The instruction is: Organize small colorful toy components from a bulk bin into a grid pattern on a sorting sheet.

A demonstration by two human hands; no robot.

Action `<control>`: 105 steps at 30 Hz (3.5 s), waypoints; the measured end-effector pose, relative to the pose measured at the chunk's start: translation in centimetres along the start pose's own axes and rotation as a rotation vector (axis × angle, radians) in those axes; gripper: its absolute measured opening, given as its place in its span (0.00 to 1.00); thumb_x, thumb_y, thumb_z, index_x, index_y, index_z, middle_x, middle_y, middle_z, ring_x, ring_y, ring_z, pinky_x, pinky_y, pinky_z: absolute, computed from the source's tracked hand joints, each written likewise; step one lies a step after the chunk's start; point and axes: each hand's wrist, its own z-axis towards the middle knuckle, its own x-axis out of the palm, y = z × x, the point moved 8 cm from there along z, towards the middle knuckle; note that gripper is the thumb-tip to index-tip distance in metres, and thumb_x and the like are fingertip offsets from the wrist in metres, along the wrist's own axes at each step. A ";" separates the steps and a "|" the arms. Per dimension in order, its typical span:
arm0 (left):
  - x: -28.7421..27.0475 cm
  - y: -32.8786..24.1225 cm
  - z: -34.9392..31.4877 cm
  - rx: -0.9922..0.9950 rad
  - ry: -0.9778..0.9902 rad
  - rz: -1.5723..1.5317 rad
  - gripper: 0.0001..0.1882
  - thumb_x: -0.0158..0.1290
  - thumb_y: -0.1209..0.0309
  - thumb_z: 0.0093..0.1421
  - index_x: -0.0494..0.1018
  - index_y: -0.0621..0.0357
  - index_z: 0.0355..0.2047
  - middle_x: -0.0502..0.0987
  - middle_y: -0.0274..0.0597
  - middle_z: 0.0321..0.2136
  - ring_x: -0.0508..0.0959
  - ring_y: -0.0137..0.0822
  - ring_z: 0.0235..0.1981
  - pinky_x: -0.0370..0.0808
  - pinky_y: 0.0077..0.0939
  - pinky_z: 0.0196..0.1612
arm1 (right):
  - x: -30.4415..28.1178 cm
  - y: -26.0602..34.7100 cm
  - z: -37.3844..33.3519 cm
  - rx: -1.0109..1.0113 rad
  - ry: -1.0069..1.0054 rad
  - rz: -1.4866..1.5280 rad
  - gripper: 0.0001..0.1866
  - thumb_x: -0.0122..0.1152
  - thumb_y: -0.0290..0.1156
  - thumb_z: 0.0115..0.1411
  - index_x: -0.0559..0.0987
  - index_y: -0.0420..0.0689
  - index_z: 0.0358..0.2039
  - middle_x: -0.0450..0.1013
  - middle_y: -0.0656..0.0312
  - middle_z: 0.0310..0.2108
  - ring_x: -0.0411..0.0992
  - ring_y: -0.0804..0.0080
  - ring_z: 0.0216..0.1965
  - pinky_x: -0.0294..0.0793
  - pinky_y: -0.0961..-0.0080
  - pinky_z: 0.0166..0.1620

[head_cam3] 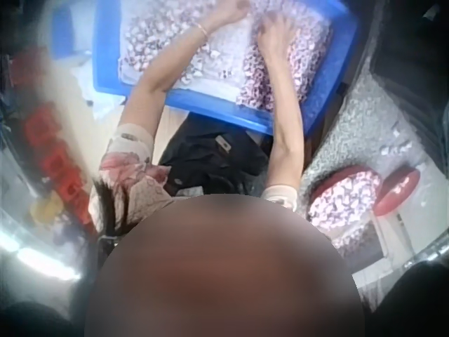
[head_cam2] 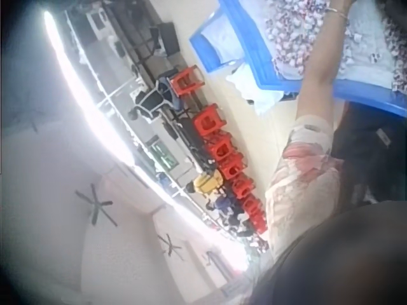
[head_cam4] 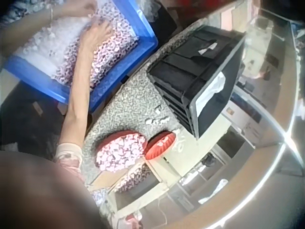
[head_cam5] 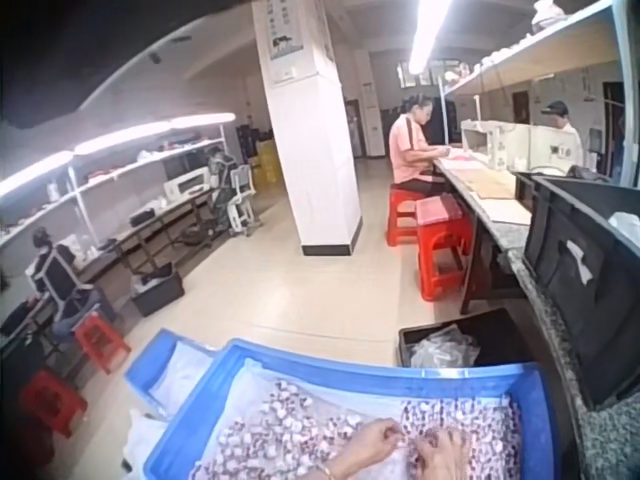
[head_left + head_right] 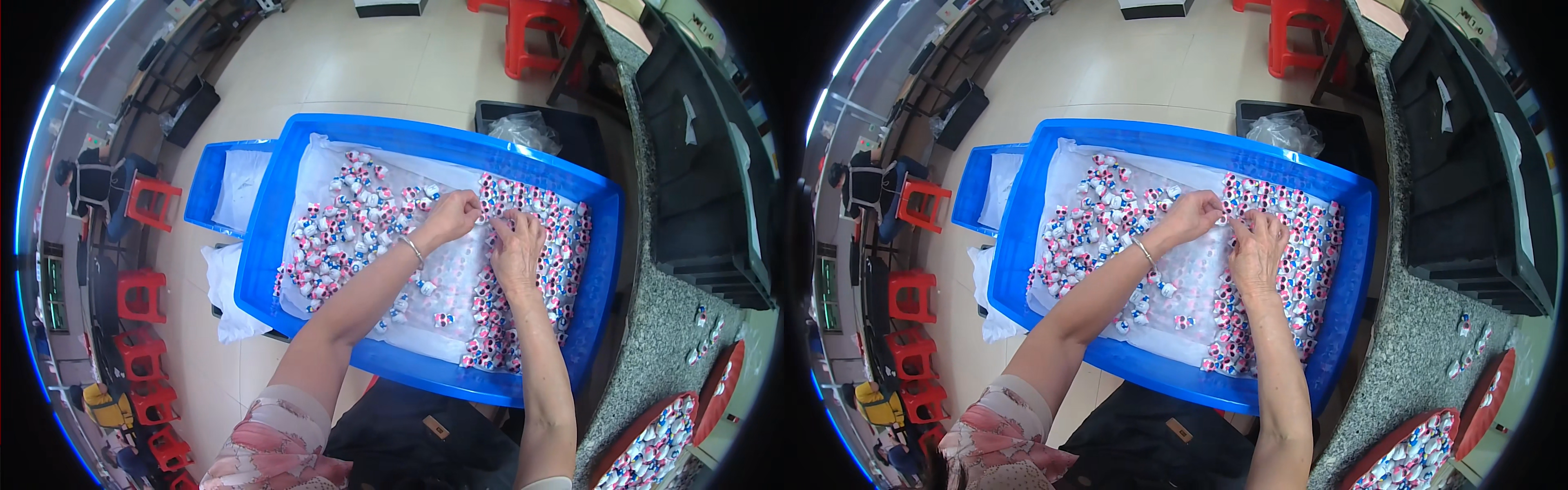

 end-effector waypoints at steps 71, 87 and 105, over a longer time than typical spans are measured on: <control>0.7 -0.5 -6.8 -0.056 0.395 -0.474 0.18 0.57 0.72 0.60 0.74 0.61 0.50 0.75 0.39 0.44 0.77 0.29 0.43 0.75 0.27 0.48 | -2.9 -4.2 -3.4 0.116 -0.120 0.060 0.15 0.67 0.24 0.49 0.80 0.47 0.39 0.70 0.57 0.48 0.61 0.54 0.53 0.61 0.59 0.58; 3.5 -0.1 -7.2 -0.117 0.296 -0.215 0.17 0.58 0.73 0.58 0.73 0.63 0.47 0.77 0.43 0.40 0.78 0.30 0.40 0.76 0.25 0.44 | -2.5 -1.9 -4.5 0.103 -0.058 0.127 0.15 0.65 0.22 0.48 0.81 0.45 0.39 0.70 0.58 0.47 0.62 0.54 0.54 0.61 0.57 0.57; 1.8 -6.3 -8.0 0.420 0.086 0.568 0.16 0.60 0.73 0.51 0.73 0.57 0.41 0.73 0.47 0.32 0.79 0.50 0.34 0.78 0.41 0.33 | -2.7 -1.6 -4.4 0.085 -0.019 0.126 0.13 0.64 0.22 0.48 0.82 0.45 0.37 0.70 0.59 0.46 0.62 0.55 0.54 0.59 0.56 0.57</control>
